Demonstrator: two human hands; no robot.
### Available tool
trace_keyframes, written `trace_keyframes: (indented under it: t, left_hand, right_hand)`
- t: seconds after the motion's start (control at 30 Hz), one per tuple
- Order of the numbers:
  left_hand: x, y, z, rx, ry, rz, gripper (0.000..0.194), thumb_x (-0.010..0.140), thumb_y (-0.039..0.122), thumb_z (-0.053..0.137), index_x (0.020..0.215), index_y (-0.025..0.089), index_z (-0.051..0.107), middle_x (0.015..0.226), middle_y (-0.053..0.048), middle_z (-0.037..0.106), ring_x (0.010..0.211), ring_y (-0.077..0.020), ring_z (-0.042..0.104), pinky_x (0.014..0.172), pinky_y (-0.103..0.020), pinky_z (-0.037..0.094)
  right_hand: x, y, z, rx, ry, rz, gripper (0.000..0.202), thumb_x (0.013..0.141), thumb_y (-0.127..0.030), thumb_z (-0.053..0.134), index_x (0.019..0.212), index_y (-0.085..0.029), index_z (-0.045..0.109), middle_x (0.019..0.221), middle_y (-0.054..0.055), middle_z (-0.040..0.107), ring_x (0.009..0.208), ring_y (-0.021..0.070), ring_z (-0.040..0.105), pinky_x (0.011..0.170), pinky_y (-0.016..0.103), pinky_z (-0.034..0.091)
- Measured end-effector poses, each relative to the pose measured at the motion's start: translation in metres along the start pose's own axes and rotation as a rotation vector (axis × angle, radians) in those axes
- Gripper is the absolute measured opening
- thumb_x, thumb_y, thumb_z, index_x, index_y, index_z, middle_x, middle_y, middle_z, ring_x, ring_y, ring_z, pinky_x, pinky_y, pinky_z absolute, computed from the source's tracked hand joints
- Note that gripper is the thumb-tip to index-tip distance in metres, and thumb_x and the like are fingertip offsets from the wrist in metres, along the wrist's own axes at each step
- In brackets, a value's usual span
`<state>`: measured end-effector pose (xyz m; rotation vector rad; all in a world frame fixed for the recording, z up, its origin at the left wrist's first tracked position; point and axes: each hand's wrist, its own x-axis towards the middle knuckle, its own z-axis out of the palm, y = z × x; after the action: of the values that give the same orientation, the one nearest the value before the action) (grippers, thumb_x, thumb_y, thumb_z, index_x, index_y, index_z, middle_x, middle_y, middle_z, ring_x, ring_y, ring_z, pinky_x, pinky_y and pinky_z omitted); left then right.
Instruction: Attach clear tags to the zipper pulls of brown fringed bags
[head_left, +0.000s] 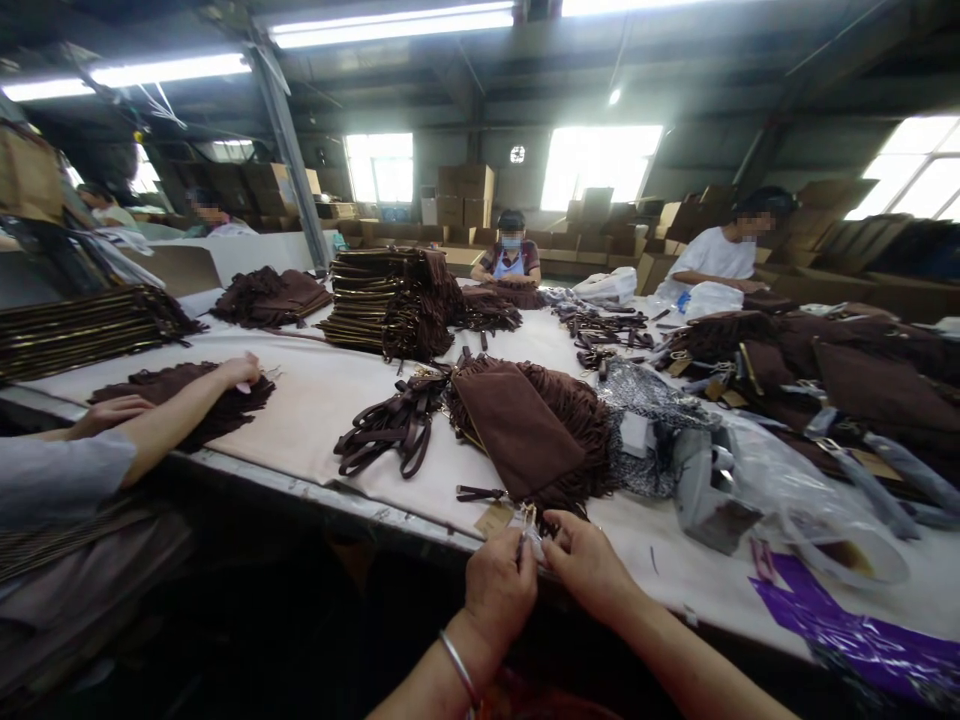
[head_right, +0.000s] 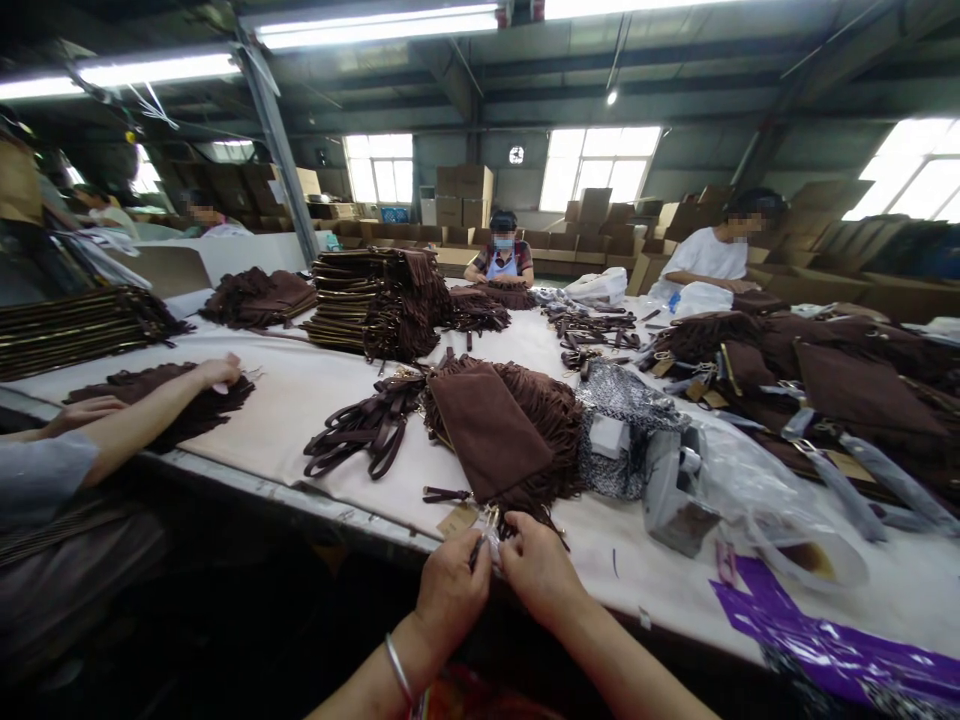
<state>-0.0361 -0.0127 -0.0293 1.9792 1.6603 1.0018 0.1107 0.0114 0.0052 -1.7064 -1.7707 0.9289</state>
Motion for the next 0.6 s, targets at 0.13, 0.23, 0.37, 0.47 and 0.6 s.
trace_keyframes:
  t: [0.13,0.23,0.37,0.47,0.6]
  left_hand:
    - [0.001,0.003,-0.002,-0.075,-0.006,-0.032,0.021,0.090,0.023,0.044,0.080,0.022,0.062,0.081,-0.009,0.068,0.075,-0.0223,0.063,0.068,-0.032,0.039]
    - [0.003,0.006,-0.004,-0.149,-0.016,-0.079,0.020,0.089,0.023,0.045,0.076,0.021,0.061,0.078,-0.008,0.067,0.073,-0.0216,0.061,0.068,-0.032,0.038]
    - [0.008,0.006,-0.005,-0.336,-0.037,-0.165,0.020,0.086,0.026,0.050,0.070,0.020,0.061,0.071,-0.005,0.064,0.069,-0.0187,0.057,0.066,-0.030,0.038]
    - [0.010,0.005,-0.003,-0.643,-0.148,-0.352,0.025,0.083,0.035,0.054,0.066,0.018,0.059,0.057,-0.001,0.056,0.053,-0.0131,0.049,0.054,-0.026,0.035]
    - [0.009,0.001,-0.001,-1.089,-0.307,-0.627,0.030,0.076,0.047,0.061,0.075,0.017,0.057,0.050,0.006,0.047,0.036,-0.0052,0.029,0.039,-0.021,0.019]
  right_hand:
    - [-0.006,0.002,0.010,0.042,0.037,0.005,0.043,0.076,-0.023,0.052,0.116,-0.009,0.059,0.062,-0.001,0.064,0.059,0.0162,0.058,0.058,0.025,0.042]
    - [-0.005,0.007,0.014,0.035,0.030,0.002,0.040,0.077,-0.022,0.052,0.114,-0.010,0.060,0.061,-0.001,0.063,0.059,0.0162,0.059,0.058,0.025,0.042]
    - [0.000,0.009,0.012,0.006,0.029,-0.014,0.041,0.077,-0.018,0.051,0.117,-0.009,0.058,0.063,-0.001,0.064,0.062,0.0161,0.060,0.062,0.026,0.043]
    - [0.006,0.009,0.008,0.034,0.008,-0.004,0.040,0.075,-0.016,0.054,0.115,-0.012,0.059,0.063,-0.002,0.065,0.062,0.0146,0.060,0.060,0.024,0.043]
    - [0.015,0.006,0.005,0.216,-0.118,0.166,0.037,0.070,-0.015,0.061,0.107,-0.013,0.060,0.056,-0.004,0.063,0.050,0.0115,0.057,0.048,0.021,0.037]
